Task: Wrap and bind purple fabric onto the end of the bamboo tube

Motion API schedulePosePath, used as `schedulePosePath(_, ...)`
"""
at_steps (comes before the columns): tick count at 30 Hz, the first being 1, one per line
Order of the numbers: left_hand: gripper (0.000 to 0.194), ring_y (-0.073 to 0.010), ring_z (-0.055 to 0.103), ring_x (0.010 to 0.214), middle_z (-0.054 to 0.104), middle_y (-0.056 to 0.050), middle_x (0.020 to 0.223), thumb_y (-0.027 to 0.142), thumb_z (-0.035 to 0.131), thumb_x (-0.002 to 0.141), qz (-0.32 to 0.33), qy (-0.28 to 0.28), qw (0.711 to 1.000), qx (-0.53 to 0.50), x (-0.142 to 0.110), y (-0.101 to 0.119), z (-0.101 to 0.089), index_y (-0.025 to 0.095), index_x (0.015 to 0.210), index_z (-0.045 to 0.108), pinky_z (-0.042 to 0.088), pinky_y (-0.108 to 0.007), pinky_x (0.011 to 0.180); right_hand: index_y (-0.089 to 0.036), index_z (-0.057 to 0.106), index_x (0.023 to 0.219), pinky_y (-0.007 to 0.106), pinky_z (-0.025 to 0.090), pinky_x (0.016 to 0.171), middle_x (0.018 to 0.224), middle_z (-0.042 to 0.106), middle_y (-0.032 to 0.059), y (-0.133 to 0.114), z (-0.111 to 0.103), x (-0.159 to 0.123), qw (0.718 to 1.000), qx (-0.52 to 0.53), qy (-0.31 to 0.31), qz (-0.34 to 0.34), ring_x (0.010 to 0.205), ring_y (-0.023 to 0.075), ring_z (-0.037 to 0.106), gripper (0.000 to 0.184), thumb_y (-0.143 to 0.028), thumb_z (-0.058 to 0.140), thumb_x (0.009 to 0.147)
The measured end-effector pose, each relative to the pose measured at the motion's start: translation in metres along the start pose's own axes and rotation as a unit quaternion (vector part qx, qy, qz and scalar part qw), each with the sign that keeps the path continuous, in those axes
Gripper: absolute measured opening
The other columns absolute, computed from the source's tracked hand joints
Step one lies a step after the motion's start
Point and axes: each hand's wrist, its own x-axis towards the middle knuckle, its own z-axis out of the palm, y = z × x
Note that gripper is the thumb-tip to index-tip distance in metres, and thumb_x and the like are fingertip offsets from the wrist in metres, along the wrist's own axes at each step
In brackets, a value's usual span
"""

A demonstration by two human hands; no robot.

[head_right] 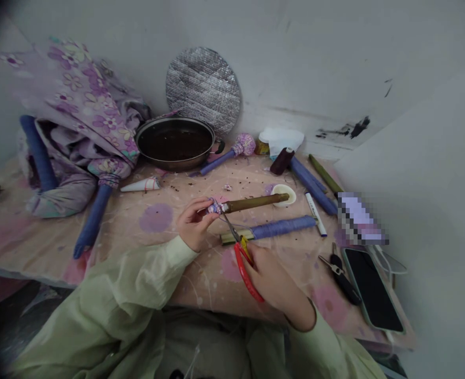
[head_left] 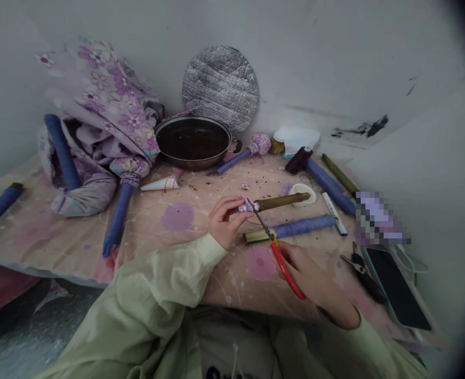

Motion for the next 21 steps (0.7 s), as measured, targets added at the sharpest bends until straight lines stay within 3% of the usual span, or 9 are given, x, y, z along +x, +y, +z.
schedulePosePath(9, 0.029, -0.0167, 0.064, 0.091, 0.068, -0.006, 0.092, 0.018, 0.077, 0.063, 0.016, -0.01, 1.0, 0.011, -0.001, -0.002, -0.002, 0.022, 0.091, 0.071, 0.054, -0.03, 0.076, -0.018, 0.052, 0.075, 0.03, 0.039, 0.06, 0.07, 0.063, 0.004, -0.006, -0.01, 0.008, 0.999, -0.051, -0.014, 0.008, 0.061, 0.0163, 0.053, 0.033, -0.041, 0.035, 0.09)
schedulePosePath(17, 0.029, -0.0161, 0.064, 0.091, 0.067, -0.006, 0.093, 0.016, 0.076, 0.064, 0.017, -0.011, 1.0, 0.009, -0.001, -0.001, -0.001, 0.022, 0.092, 0.07, 0.054, -0.03, 0.077, -0.019, 0.045, 0.06, 0.024, 0.03, 0.041, 0.048, 0.051, -0.0025, 0.002, -0.013, 0.009, 0.994, 0.035, -0.036, 0.093, 0.041, 0.0097, 0.042, 0.041, -0.05, 0.04, 0.086)
schedulePosePath(21, 0.028, -0.0161, 0.065, 0.09, 0.068, -0.006, 0.09, 0.015, 0.076, 0.064, 0.028, -0.016, 0.999, 0.009, 0.0, 0.001, 0.0, 0.021, 0.091, 0.071, 0.055, -0.028, 0.074, -0.02, 0.043, 0.06, 0.024, 0.03, 0.042, 0.046, 0.049, -0.0027, 0.002, -0.014, 0.008, 0.993, 0.074, -0.066, 0.068, 0.042, 0.0096, 0.041, 0.039, -0.048, 0.04, 0.087)
